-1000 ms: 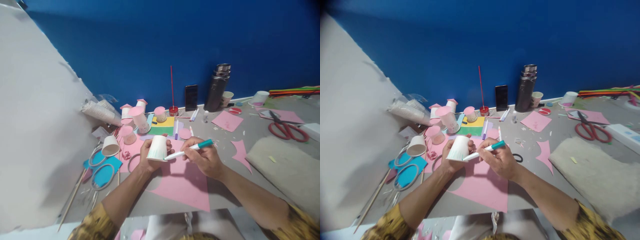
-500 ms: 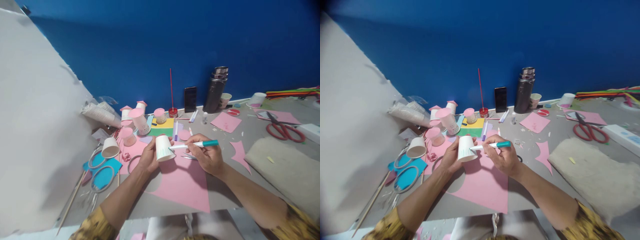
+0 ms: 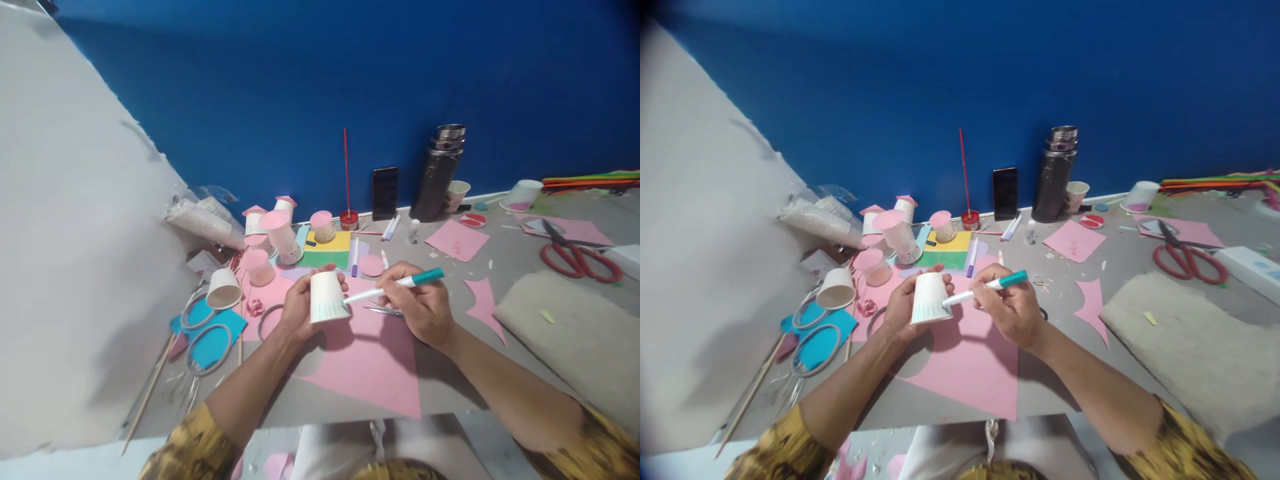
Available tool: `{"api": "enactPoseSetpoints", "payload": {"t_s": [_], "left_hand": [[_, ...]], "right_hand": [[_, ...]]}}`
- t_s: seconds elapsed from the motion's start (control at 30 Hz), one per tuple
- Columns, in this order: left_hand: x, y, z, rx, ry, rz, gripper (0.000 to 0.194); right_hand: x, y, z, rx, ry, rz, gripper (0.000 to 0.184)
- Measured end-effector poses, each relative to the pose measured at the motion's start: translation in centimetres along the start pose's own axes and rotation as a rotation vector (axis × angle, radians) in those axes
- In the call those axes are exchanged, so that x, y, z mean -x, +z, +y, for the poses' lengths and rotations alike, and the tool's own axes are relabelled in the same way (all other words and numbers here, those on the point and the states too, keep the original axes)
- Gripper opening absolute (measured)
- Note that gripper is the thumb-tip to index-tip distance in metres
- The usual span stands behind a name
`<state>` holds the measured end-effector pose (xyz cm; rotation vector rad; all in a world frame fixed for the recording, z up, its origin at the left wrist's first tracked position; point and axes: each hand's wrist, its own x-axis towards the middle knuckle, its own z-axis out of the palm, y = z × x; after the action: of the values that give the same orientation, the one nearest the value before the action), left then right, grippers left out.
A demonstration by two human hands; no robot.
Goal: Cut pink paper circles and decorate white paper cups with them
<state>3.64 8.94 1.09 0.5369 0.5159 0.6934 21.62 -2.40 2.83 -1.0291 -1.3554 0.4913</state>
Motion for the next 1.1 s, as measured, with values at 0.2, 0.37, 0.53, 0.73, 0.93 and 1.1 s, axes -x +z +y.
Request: {"api": "enactPoseSetpoints", "payload": {"t_s": [0.2, 0.37, 0.53, 0.73, 0.93, 1.1], "left_hand": [[0.1, 0.0, -0.1, 0.024, 0.006, -0.046, 0.022], [0.1, 0.1, 0.3, 0.022, 0.025, -0.058, 0.023], [0.0, -0.1, -0.2, -0.165, 0.167, 0.033, 0.032], [0.2, 0.3, -1.0, -0.318, 0.348, 0.006, 0.049], [0.5, 0.1, -1.0, -0.664, 0.445, -0.009, 0.046], [1.1, -0.5, 0.8, -0.873, 0.26, -0.172, 0.074]], "right_hand": [[-0.2, -0.1, 0.1, -0.068, 0.045, -0.057, 0.03], [-0.2, -0.2, 1.1, 0.02, -0.017, 0.115, 0.025], [-0.3, 0.0, 1.5, 0.234, -0.1, 0.097, 0.015], [-0.5, 0.3, 1.6, 0.331, 0.009, -0.059, 0.02], [-0.8, 0.3, 3.1, 0.508, -0.019, -0.041, 0.033], [-2.1, -1.4, 4.5, 0.747, 0.022, -0.033, 0.06]]}}
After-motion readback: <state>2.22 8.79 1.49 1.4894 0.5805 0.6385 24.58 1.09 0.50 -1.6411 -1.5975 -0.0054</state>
